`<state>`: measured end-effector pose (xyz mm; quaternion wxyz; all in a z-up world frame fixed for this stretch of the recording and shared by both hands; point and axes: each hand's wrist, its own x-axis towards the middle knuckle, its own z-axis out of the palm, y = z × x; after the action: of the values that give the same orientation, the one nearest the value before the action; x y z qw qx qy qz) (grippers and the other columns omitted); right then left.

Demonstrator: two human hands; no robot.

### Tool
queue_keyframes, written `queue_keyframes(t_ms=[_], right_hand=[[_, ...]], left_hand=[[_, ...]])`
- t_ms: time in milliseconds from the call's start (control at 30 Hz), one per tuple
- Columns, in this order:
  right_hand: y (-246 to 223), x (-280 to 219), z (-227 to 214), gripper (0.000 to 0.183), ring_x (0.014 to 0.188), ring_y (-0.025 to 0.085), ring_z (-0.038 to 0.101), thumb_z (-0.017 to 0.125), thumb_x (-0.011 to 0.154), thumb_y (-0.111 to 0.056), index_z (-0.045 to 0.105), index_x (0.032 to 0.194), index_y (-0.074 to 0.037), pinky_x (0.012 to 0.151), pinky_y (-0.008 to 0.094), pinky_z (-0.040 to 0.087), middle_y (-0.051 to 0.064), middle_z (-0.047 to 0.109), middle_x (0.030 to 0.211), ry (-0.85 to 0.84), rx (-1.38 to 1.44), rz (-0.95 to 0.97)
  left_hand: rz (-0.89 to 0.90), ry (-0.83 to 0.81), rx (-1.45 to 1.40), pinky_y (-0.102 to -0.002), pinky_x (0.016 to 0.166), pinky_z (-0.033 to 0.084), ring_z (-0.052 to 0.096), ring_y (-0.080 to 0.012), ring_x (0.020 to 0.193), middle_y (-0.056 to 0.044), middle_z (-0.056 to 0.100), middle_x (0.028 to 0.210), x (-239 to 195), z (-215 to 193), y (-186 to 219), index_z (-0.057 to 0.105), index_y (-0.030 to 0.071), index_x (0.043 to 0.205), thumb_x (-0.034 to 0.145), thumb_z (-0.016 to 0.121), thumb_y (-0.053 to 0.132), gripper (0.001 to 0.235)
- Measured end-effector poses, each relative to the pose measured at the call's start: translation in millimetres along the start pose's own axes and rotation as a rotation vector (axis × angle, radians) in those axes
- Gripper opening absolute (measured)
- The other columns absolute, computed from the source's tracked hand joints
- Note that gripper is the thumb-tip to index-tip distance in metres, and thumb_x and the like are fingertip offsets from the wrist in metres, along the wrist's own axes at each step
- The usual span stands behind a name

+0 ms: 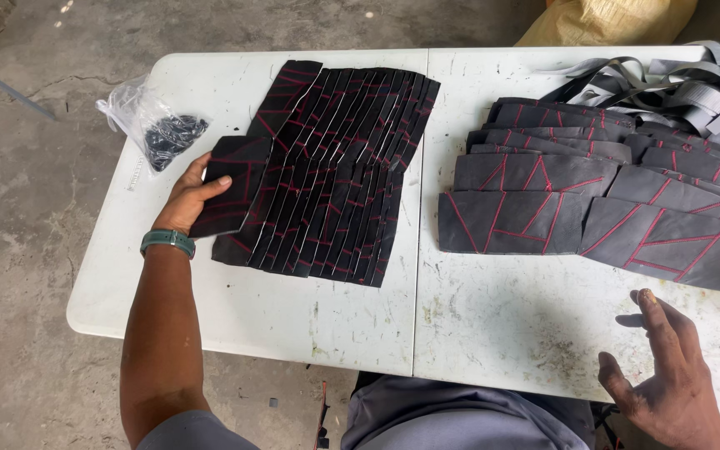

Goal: The person repeatedly picks up black fabric pieces with red stitching from a stack on a white table, inspects the seams and edges by hand, and places them back on the stack. The person also occasionally dips a finger into a small jar of yellow substance on the table.

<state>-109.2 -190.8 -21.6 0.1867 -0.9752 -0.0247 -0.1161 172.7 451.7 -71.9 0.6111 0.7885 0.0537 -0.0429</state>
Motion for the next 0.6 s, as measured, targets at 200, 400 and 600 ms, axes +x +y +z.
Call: queue_keyframes(t_ms=[200, 400, 600], right_hand=[[-3.8, -0.5, 2.4, 0.102, 0.117, 0.034, 0.065, 0.077, 0.070, -0.017, 0.030, 0.159, -0.002, 0.095, 0.045, 0.055, 0.027, 0.046, 0.141, -0.022, -0.012, 0.004], [-15.6, 1.7, 2.4, 0.099, 0.116, 0.032, 0.066, 0.078, 0.067, -0.015, 0.037, 0.156, -0.001, 0.098, 0.044, 0.054, 0.025, 0.052, 0.139, 0.018, 0.016, -0.027], [-35.1, 7.3, -5.2, 0.091, 0.109, 0.027, 0.068, 0.081, 0.067, -0.014, 0.047, 0.150, -0.006, 0.093, 0.040, 0.055, 0.019, 0.059, 0.129, 0.026, 0.131, -0.023]], left_hand=[[-0.115, -0.019, 0.221, -0.043, 0.125, 0.015, 0.014, -0.0246, 0.158, -0.005, 0.027, 0.169, -26.5, 1.9, 7.6, 0.033, 0.020, 0.159, 0.081, 0.073, 0.030, 0.088], [-0.296, -0.088, 0.393, -0.049, 0.119, 0.022, 0.024, -0.0274, 0.152, -0.003, 0.027, 0.168, -18.4, -5.8, 14.1, 0.028, 0.031, 0.161, 0.078, 0.076, 0.032, 0.095], [-0.135, -0.007, 0.611, -0.044, 0.105, 0.049, 0.068, -0.0315, 0.117, -0.022, 0.069, 0.130, -12.3, -11.8, -14.0, 0.043, 0.017, 0.159, 0.070, 0.088, 0.042, 0.103]])
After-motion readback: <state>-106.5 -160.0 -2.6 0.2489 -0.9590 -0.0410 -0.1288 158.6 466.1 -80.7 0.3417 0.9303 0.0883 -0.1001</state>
